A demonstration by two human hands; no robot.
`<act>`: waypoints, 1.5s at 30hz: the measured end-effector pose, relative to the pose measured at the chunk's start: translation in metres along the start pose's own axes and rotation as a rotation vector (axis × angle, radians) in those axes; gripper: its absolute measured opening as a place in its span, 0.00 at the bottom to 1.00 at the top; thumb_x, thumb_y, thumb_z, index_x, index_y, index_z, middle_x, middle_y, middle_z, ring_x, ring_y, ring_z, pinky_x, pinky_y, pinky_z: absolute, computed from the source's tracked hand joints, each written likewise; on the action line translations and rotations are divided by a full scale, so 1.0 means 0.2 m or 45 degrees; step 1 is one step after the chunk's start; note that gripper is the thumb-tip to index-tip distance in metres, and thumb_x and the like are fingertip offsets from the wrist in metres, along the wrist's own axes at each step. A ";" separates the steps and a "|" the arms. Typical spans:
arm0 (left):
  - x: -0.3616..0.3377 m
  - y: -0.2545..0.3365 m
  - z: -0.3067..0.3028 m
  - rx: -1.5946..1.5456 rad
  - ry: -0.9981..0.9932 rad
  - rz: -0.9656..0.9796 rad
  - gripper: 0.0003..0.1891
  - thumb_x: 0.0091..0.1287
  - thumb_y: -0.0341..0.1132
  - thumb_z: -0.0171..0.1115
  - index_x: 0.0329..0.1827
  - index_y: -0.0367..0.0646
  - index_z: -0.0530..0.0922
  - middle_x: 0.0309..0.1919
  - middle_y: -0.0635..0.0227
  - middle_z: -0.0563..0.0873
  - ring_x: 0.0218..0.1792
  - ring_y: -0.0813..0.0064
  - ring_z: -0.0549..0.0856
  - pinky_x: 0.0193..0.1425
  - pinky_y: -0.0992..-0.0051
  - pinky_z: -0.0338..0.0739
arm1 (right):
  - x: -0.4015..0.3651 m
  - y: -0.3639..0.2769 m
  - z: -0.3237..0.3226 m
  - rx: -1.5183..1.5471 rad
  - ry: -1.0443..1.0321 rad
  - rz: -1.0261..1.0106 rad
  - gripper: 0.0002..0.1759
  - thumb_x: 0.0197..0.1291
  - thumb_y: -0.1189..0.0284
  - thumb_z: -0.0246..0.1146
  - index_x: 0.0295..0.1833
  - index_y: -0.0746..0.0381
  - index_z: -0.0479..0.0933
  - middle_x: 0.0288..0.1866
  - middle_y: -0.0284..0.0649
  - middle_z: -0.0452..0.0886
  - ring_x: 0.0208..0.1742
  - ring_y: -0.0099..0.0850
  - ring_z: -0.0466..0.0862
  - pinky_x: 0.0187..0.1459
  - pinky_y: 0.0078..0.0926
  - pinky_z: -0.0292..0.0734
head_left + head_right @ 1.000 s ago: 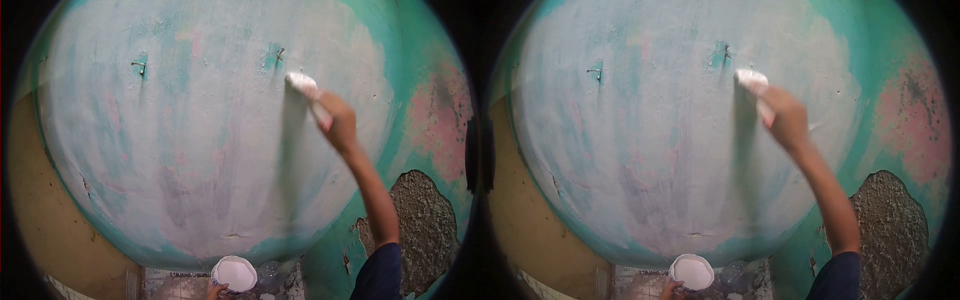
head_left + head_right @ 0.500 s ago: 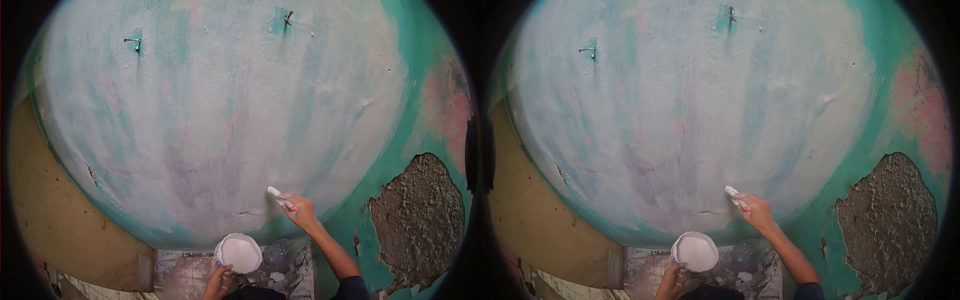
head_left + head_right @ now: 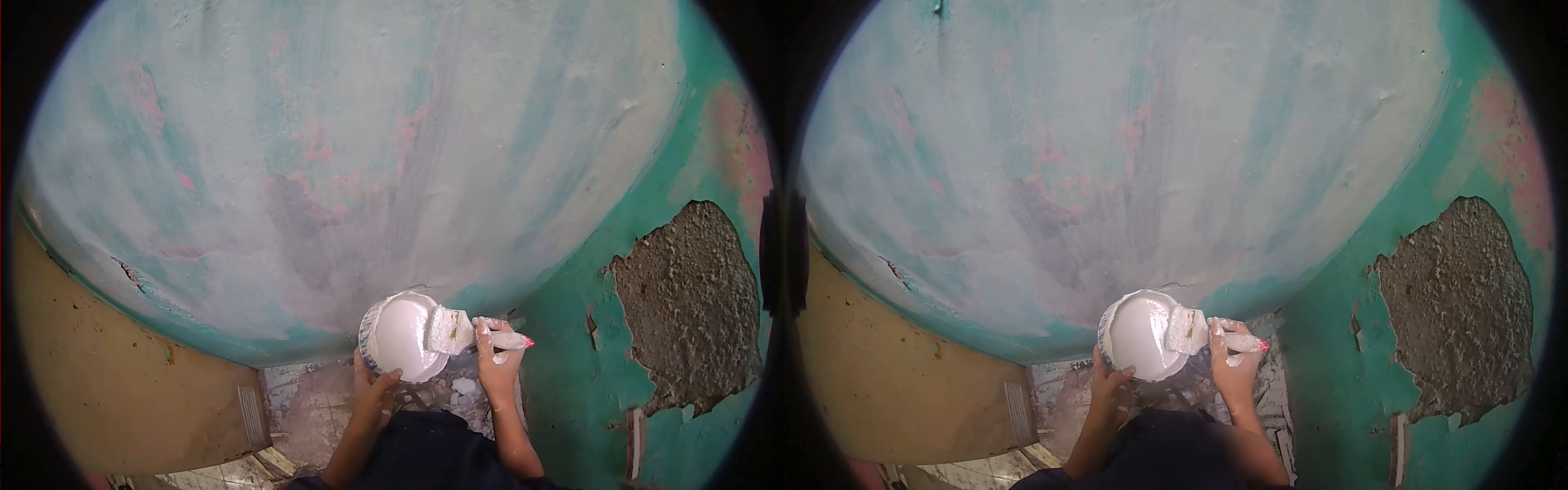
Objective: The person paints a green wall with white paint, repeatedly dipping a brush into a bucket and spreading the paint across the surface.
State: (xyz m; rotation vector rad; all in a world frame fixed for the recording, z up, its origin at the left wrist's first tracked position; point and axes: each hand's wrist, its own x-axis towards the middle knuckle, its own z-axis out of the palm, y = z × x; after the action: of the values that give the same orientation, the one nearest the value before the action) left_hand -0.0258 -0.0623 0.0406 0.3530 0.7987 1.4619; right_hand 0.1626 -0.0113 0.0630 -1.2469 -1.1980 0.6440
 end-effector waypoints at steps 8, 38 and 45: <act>-0.01 0.18 -0.20 0.123 -0.081 0.081 0.44 0.55 0.20 0.67 0.74 0.43 0.53 0.63 0.58 0.70 0.65 0.64 0.72 0.69 0.64 0.69 | -0.14 -0.03 0.30 -0.123 -0.143 0.003 0.07 0.61 0.78 0.65 0.43 0.69 0.81 0.36 0.37 0.84 0.36 0.21 0.81 0.40 0.22 0.76; -0.13 0.41 -0.63 0.111 -0.104 -0.028 0.40 0.56 0.21 0.67 0.72 0.43 0.56 0.63 0.61 0.71 0.65 0.66 0.72 0.66 0.67 0.71 | -0.57 0.35 0.63 1.587 0.278 1.019 0.14 0.71 0.66 0.58 0.57 0.60 0.73 0.58 0.42 0.80 0.61 0.35 0.80 0.62 0.33 0.77; -0.24 0.41 -0.64 0.029 0.017 -0.003 0.40 0.56 0.20 0.65 0.71 0.47 0.57 0.60 0.63 0.72 0.62 0.69 0.75 0.60 0.70 0.76 | -0.55 0.52 0.55 1.435 0.243 1.118 0.13 0.70 0.65 0.61 0.56 0.57 0.76 0.55 0.34 0.81 0.53 0.26 0.82 0.39 0.17 0.81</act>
State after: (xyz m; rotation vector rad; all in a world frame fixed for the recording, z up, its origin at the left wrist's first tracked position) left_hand -0.1677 -0.1303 0.0176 0.3595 0.8264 1.4553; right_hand 0.0504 -0.0430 -0.0828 -0.7354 0.0540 1.5168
